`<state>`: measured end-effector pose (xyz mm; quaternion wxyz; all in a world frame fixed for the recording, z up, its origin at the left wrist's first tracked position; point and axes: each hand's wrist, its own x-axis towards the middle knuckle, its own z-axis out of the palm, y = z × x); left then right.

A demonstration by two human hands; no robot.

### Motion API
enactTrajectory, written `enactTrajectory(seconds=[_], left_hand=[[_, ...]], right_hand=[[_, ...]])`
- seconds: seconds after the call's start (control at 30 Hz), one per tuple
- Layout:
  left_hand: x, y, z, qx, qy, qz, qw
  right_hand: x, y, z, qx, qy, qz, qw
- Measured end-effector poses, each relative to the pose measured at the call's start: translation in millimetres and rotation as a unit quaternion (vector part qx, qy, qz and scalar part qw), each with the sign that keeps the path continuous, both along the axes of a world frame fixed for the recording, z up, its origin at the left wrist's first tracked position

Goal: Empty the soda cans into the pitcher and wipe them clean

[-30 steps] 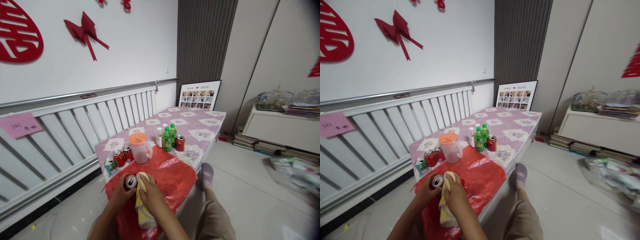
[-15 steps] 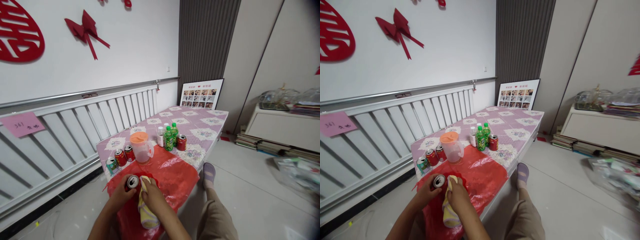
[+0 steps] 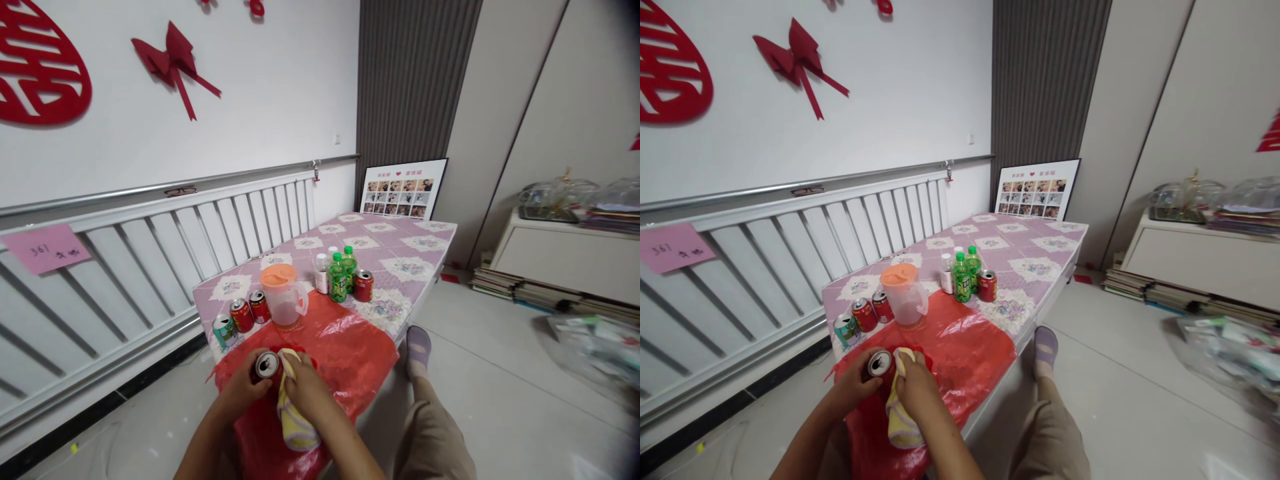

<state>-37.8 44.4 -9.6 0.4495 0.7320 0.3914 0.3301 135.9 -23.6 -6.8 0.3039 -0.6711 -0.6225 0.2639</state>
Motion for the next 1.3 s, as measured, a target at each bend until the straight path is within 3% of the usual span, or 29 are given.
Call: enactTrajectory(seconds=[0.13, 0.3, 0.53, 0.73, 0.83, 1.03, 1.3], left_hand=[[0, 2, -7.5, 0.015, 0.011, 0.012, 1.000], [3, 2, -13.3, 0.056, 0.079, 0.093, 0.991], [8, -6, -18.2, 0.100, 0.108, 0.136, 0.980], [18, -17, -11.4, 0.077, 0.133, 0.189, 0.970], [19, -19, -3.2, 0.074, 0.122, 0.178, 0.974], [14, -16, 4.9, 0.050, 0.077, 0.089, 0.992], [6, -14, 11.8, 0.031, 0.084, 0.043, 0.995]], right_hand=[[0, -2, -5.9, -0.011, -0.008, -0.004, 1.000], [0, -2, -7.3, -0.010, -0.014, -0.005, 1.000], [-1, -3, -9.6, -0.005, -0.011, -0.009, 1.000], [-3, -11, -5.7, 0.002, -0.007, -0.011, 1.000], [-3, -17, 2.5, 0.010, 0.002, -0.007, 1.000], [-3, -17, 19.8, 0.024, 0.017, 0.004, 1.000], [1, -6, 3.0, -0.013, 0.001, 0.000, 1.000]])
